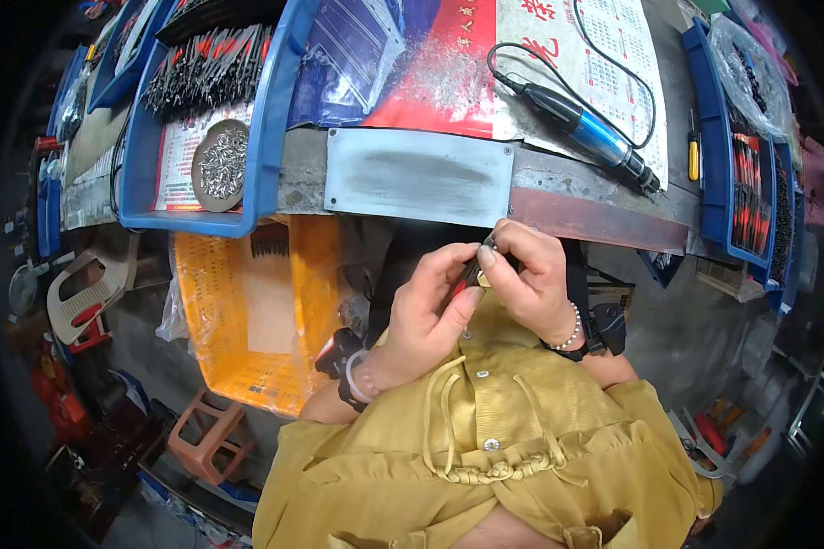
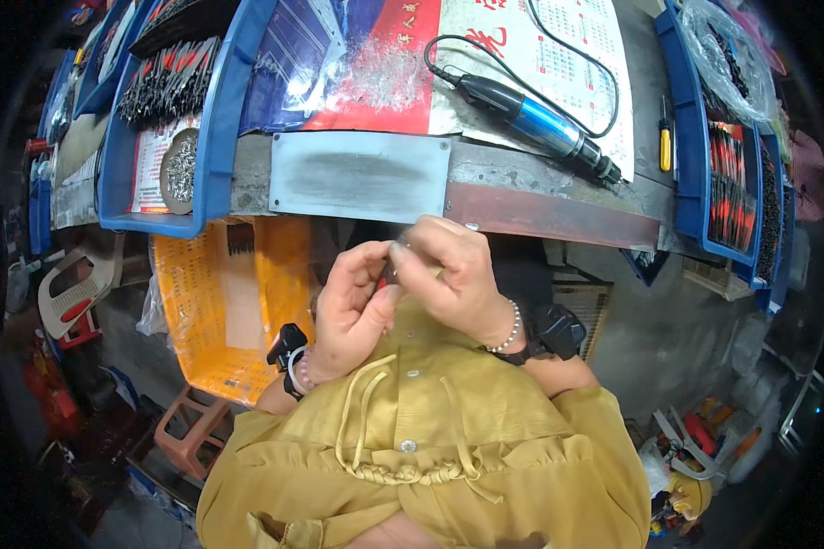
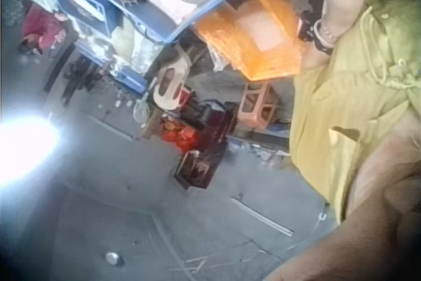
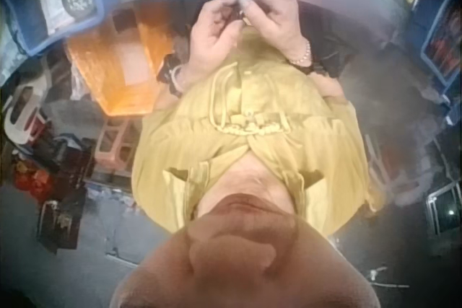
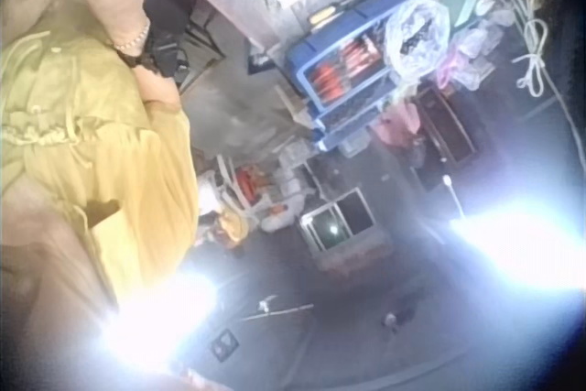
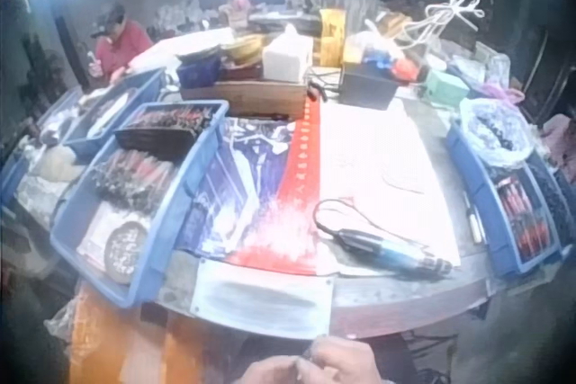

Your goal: The person repeatedly picks small black cylindrical components from a yellow basket, uses a rotary tool to grind or shape the ends, and then uses a screwdriver to adjust or insert parts. The person places finished components back into the basket and continues the cycle.

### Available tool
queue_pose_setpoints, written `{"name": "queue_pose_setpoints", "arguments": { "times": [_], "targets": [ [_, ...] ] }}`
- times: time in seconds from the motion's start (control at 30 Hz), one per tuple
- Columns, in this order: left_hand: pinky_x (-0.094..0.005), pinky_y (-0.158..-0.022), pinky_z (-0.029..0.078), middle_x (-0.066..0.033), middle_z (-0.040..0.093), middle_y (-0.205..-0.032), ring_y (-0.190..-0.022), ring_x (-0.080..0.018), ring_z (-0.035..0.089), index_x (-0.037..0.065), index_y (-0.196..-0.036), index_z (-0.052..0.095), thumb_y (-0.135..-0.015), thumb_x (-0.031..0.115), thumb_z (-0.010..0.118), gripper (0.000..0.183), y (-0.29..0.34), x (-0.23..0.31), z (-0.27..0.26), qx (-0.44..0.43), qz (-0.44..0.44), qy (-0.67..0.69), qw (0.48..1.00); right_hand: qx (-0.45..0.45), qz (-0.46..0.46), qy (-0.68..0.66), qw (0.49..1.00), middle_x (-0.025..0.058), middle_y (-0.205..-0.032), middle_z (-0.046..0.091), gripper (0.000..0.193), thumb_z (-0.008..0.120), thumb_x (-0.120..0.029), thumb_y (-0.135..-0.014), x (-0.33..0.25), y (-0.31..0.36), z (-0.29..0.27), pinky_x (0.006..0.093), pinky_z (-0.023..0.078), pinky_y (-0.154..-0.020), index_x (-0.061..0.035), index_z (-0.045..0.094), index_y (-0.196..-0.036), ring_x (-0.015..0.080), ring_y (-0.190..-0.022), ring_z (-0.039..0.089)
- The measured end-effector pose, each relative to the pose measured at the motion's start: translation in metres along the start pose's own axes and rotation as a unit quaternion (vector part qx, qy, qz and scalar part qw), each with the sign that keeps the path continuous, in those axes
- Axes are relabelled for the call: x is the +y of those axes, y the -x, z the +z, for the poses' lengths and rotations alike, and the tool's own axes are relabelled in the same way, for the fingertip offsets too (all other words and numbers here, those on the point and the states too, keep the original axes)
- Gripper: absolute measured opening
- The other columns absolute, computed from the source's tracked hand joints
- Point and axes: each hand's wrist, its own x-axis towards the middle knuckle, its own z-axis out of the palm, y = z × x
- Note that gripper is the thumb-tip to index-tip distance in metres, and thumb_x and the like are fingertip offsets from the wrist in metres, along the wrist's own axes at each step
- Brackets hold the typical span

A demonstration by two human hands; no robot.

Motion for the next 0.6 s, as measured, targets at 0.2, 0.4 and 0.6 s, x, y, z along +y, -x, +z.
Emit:
{"name": "queue_pose_setpoints", "arguments": {
  "times": [0.2, 0.4, 0.6],
  "targets": [
    [-0.0314, -0.084, 0.054, -0.0205, 0.062, -0.123, -0.101, -0.0294, 0.068, -0.003, -0.135, 0.048, -0.093, -0.006, 0.054, 0.043, 0.003, 0.000, -0.007, -0.027, 0.159, -0.203, 0.966, 0.054, -0.172, 0.111, 0.977, 0.0106, -0.067, 0.052, 0.012, 0.070, -0.002, -0.073, -0.002, -0.002, 0.008, 0.0346, 0.040, -0.052, -0.0012, 0.058, -0.076, 0.0273, -0.057, 0.051],
    [-0.0327, -0.085, 0.054, -0.0197, 0.063, -0.119, -0.102, -0.0315, 0.068, 0.000, -0.136, 0.048, -0.092, -0.008, 0.052, 0.045, 0.005, -0.007, -0.007, 0.001, 0.167, -0.201, 0.965, 0.028, 0.087, -0.049, 0.995, 0.0107, -0.070, 0.049, 0.014, 0.057, -0.006, -0.093, -0.021, 0.008, 0.023, 0.0272, 0.039, -0.061, -0.0006, 0.052, -0.081, 0.0195, -0.060, 0.047],
    [-0.0337, -0.086, 0.053, -0.0196, 0.063, -0.118, -0.104, -0.0302, 0.067, 0.001, -0.134, 0.049, -0.091, -0.004, 0.056, 0.044, 0.011, -0.007, -0.016, 0.052, 0.130, -0.202, 0.969, -0.068, 0.152, -0.134, 0.977, 0.0023, -0.081, 0.058, 0.027, 0.050, -0.022, -0.103, -0.004, 0.004, 0.021, 0.0226, 0.044, -0.068, 0.0027, 0.057, -0.093, 0.0079, -0.074, 0.053]
  ]
}}
